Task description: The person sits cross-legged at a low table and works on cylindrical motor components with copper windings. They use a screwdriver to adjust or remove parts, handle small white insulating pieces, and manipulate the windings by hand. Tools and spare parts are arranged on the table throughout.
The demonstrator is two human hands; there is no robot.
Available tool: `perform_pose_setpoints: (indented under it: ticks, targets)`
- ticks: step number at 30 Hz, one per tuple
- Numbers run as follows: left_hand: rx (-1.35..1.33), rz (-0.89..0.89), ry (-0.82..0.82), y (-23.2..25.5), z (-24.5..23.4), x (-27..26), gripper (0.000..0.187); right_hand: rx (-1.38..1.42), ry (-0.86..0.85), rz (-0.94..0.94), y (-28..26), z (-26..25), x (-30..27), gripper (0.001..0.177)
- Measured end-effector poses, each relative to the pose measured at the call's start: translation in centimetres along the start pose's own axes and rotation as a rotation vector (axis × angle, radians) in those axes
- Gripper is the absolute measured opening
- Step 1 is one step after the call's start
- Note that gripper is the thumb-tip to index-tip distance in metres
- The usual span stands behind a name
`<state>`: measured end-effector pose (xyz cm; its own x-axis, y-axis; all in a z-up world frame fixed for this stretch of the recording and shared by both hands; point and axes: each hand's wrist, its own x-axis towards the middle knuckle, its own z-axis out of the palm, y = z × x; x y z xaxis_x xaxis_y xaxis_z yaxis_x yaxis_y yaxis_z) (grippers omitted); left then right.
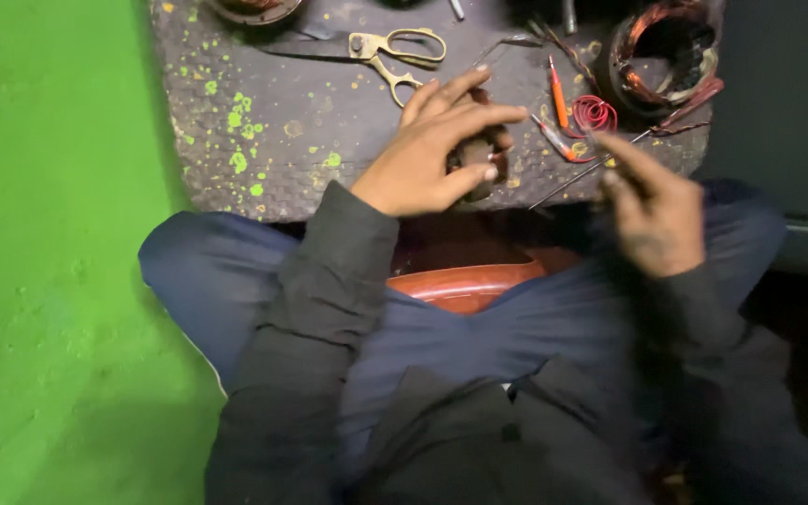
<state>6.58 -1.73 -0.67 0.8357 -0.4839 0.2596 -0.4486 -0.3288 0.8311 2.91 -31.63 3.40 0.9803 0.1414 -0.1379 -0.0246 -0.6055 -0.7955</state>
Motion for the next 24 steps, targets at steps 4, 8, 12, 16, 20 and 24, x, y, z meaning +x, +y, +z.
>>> perform_pose_setpoints:
  ticks: [4,8,12,16,20,24]
  targets:
    - [-0.133,-0.016,0.074,0.1,-0.3,-0.2,0.062,-0.211,-0.107,-0.098,-0.1,2.8,1.0,0.052]
    - [-0.205,-0.198,0.151,-0.1,-0.7,-1.4,0.053,-0.260,-0.163,-0.388,0.3,4.6,2.0,0.052]
    - [-0.543,-0.277,0.229,-0.8,-0.6,-1.8,0.043,-0.322,-0.260,-0.311,0.2,5.6,2.8,0.043]
    - [-0.500,-0.251,0.222,-1.4,-0.5,-1.4,0.041,-0.334,-0.257,-0.382,-0.3,5.8,3.4,0.043]
    - [-0.338,-0.181,0.211,-1.4,-0.5,-0.8,0.036,-0.448,-0.276,-0.326,-0.4,6.3,3.7,0.036]
    - [-0.201,-0.090,0.201,-1.2,-0.6,-0.3,0.032,-0.472,-0.269,-0.322,-0.4,6.8,3.8,0.033]
